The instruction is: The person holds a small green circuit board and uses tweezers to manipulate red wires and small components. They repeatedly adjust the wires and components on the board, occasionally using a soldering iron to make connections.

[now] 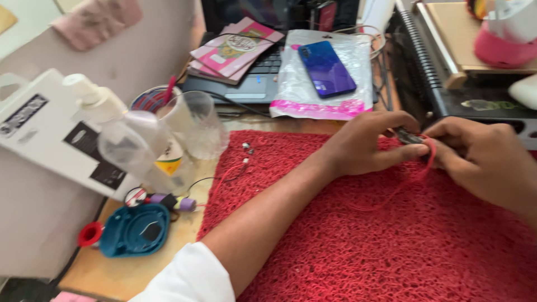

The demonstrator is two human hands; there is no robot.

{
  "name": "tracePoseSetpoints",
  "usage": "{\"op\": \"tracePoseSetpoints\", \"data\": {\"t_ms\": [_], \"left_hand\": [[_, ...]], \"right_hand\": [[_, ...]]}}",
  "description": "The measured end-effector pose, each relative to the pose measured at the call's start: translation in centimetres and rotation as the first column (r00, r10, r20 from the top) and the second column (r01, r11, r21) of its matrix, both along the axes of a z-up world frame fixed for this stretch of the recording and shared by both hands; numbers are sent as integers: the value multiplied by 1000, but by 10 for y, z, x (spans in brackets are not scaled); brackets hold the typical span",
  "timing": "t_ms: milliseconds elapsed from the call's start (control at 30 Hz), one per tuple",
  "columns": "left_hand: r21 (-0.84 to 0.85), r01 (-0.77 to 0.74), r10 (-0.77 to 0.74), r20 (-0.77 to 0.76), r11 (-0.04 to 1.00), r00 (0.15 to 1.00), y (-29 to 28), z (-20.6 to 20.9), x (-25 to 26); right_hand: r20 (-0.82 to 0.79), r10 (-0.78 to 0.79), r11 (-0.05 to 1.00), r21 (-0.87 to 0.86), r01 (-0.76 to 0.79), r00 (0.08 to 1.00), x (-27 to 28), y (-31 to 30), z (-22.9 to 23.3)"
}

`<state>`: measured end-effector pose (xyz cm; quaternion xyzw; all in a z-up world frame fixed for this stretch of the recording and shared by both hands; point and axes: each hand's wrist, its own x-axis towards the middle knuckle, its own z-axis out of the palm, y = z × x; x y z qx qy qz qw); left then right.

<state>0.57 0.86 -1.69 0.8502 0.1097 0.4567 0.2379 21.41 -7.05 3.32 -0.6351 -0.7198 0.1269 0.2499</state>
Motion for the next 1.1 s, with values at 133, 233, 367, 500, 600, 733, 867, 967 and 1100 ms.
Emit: {"op": "tracePoseSetpoints", "data": {"t_ms": [133,233,367,500,600,733,867,967,1100], "left_hand": [[-7,10,-10,-34,1000,999,8,-12,4],[-3,11,-11,-46,1000,999,14,-21,11],[90,-43,48,-51,995,998,21,-28,16],[53,36,-36,-4,998,999,25,-31,20],[41,62,-61,-4,997,998,25,-30,19],[108,-3,5,-18,994,1000,22,-28,15],[104,17,-17,2,994,1000,19,-24,16],[44,32,-31,-23,999,999,17,-20,13],[17,41,-40,-49,999,998,14,-14,9]], "right_hand": [[-114,4,1000,27,-1,994,19,14,-36],[-328,133,991,20,-134,935,45,32,-72],[-304,72,997,23,-68,950,80,63,-120],[-289,28,1000,21,-23,957,108,92,-158],[-237,46,999,29,-40,970,122,99,-172],[-210,148,987,90,-131,966,121,96,-167],[-11,77,993,94,-75,997,99,77,-140],[-78,65,996,63,-60,995,71,59,-110],[-158,130,991,38,-125,979,38,31,-66]]}}
